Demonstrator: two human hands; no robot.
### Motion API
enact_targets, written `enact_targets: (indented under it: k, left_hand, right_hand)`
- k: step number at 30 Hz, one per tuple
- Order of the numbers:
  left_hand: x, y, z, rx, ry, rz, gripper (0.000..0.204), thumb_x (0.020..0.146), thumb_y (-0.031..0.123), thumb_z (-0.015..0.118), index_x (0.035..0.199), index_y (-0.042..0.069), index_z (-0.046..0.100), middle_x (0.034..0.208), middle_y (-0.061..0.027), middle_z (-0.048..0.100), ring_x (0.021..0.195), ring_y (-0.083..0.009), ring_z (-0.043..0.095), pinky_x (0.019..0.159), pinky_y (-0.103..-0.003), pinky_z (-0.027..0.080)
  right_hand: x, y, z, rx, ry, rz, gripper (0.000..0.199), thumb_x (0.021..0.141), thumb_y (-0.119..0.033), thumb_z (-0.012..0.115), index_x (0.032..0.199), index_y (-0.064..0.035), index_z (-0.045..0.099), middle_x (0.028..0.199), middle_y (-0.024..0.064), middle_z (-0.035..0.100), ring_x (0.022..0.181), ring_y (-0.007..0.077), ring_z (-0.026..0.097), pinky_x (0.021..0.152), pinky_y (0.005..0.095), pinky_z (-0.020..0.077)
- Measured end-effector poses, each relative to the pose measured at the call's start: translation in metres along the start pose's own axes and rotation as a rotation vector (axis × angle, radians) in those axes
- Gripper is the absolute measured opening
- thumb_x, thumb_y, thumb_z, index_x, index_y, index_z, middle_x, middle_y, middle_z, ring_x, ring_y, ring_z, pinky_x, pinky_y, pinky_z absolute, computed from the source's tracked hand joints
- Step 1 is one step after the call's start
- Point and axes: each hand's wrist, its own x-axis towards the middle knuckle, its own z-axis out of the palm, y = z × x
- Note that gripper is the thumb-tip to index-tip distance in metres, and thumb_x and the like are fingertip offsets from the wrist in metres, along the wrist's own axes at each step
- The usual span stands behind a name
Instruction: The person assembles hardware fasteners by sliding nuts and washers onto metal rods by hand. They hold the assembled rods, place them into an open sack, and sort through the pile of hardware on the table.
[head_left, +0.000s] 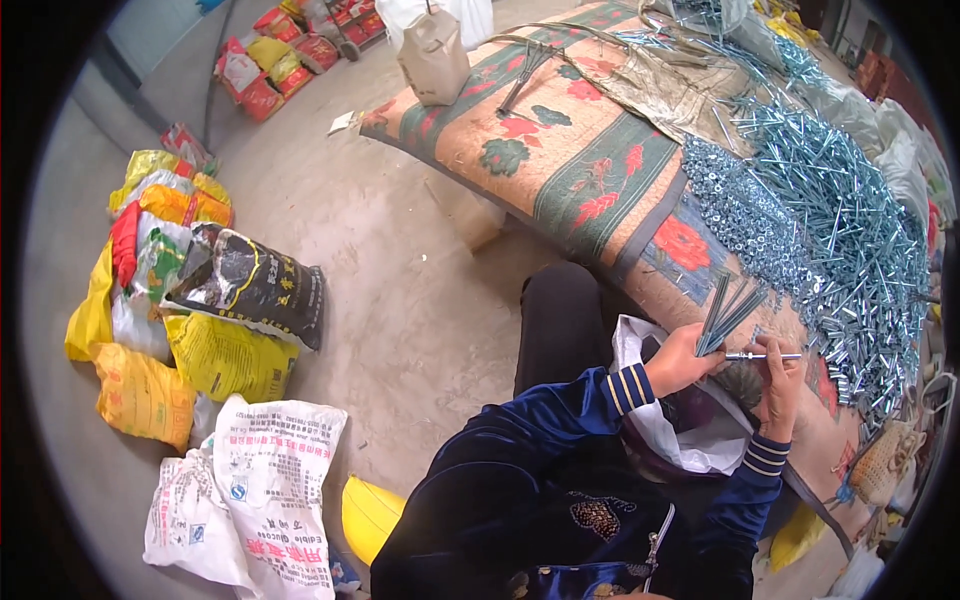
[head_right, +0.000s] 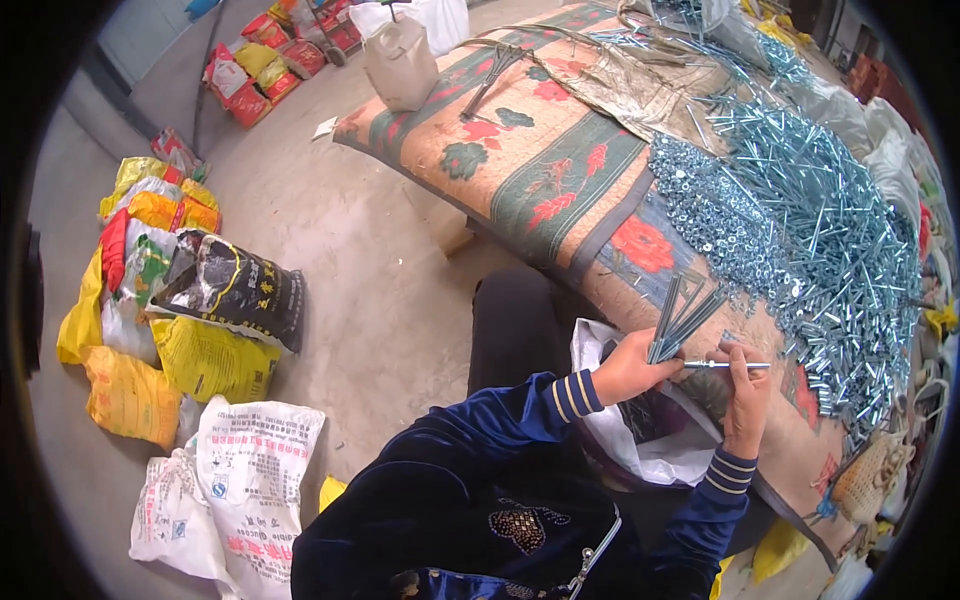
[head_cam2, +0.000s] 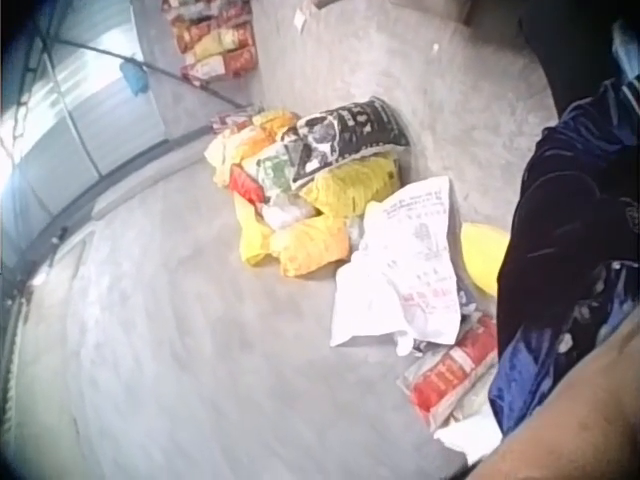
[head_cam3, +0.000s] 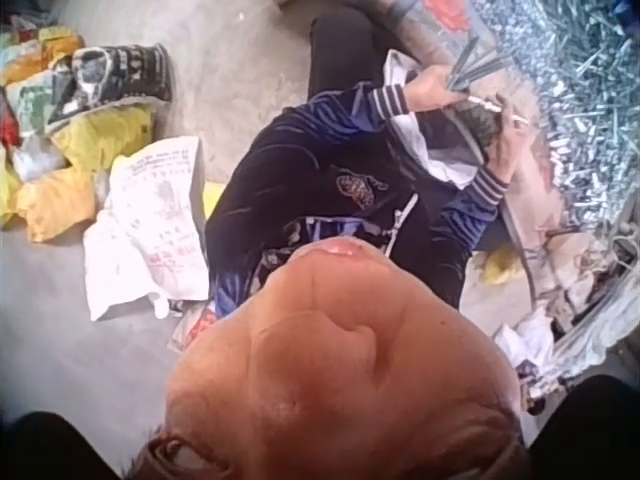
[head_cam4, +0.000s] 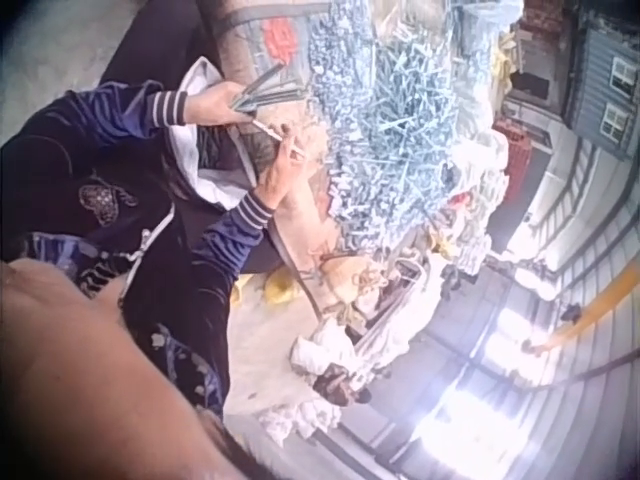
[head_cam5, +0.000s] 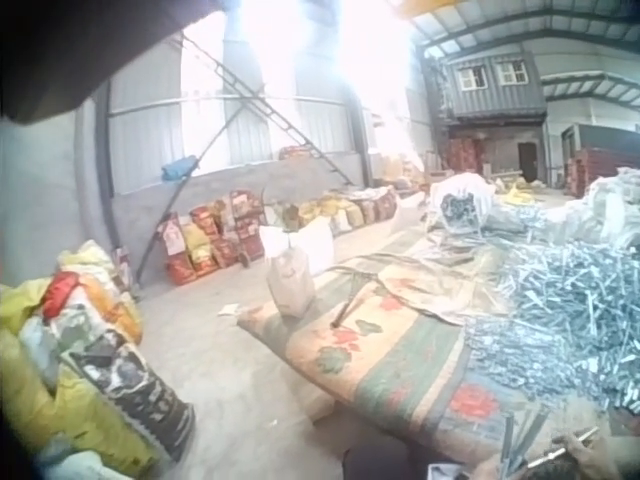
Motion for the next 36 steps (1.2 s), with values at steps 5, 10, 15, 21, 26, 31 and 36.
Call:
enact_targets:
  k: [5,10,15,21,26,31,36]
  left_hand:
    - [-0.008,0.002,0.015,0.163,0.09,0.197,0.009,0.08,0.003,0.063,0.085,0.002,0.055,0.066,-0.0015,0.056,0.054,-0.0087,0.053,0.049,-0.026,0.044]
    - [-0.016,0.011,0.029,0.276,0.1,0.335,0.014,0.08,0.003,0.064,0.088,0.001,0.054,0.064,-0.0016,0.054,0.053,-0.0094,0.053,0.049,-0.027,0.043]
    - [-0.021,0.015,0.038,0.284,0.098,0.272,0.013,0.081,0.004,0.064,0.09,0.002,0.054,0.065,-0.0013,0.054,0.053,-0.0083,0.052,0.048,-0.025,0.043]
    - [-0.024,0.009,0.056,0.276,0.053,0.226,0.012,0.083,0.005,0.063,0.09,0.001,0.055,0.067,-0.0013,0.055,0.052,-0.0082,0.053,0.047,-0.024,0.043]
    - [-0.034,0.014,0.057,0.232,0.071,0.113,0.011,0.083,0.006,0.063,0.089,0.001,0.055,0.065,-0.0013,0.054,0.05,-0.0087,0.053,0.046,-0.024,0.043]
    - [-0.036,0.021,0.069,0.253,0.054,0.116,0.01,0.083,0.007,0.063,0.089,0.001,0.057,0.062,-0.0011,0.055,0.049,-0.0084,0.053,0.045,-0.024,0.042]
    - [-0.017,0.025,0.07,0.189,-0.08,-0.081,0.015,0.085,0.018,0.064,0.092,0.005,0.062,0.065,0.0024,0.056,0.053,-0.0063,0.053,0.048,-0.023,0.043]
  right_hand:
    - [-0.002,-0.004,-0.006,-0.339,-0.024,-0.005,0.023,0.093,-0.02,0.056,0.1,0.001,0.061,0.083,0.0064,0.063,0.072,0.0118,0.06,0.066,0.0221,0.0458]
    - [-0.004,0.014,-0.042,-0.193,-0.065,0.064,0.024,0.092,-0.021,0.057,0.098,0.0019,0.063,0.071,0.0007,0.058,0.063,0.0076,0.054,0.056,0.0202,0.0414]
    - [-0.025,-0.013,-0.01,0.115,-0.005,-0.098,0.026,0.091,-0.021,0.059,0.102,0.0027,0.062,0.072,0.0015,0.059,0.067,0.0069,0.055,0.059,0.0201,0.0425]
    - [-0.02,0.016,-0.031,-0.115,0.114,-0.395,0.025,0.091,-0.022,0.059,0.099,0.0024,0.061,0.074,0.0043,0.061,0.056,0.0074,0.054,0.049,0.0215,0.041]
    - [-0.022,0.003,-0.05,-0.183,-0.083,-0.041,0.024,0.091,-0.02,0.059,0.099,0.0026,0.061,0.078,0.0046,0.063,0.063,0.0075,0.056,0.053,0.0207,0.0425]
    - [-0.038,0.0,-0.035,0.116,0.065,-0.209,0.025,0.09,-0.024,0.061,0.099,-0.0001,0.063,0.065,-0.0005,0.058,0.052,0.0051,0.05,0.051,0.0204,0.0403]
    - [-0.042,-0.018,-0.052,-0.151,-0.095,-0.147,0.02,0.085,-0.017,0.064,0.095,0.0003,0.063,0.082,0.0009,0.061,0.072,0.0099,0.056,0.063,0.0244,0.0453]
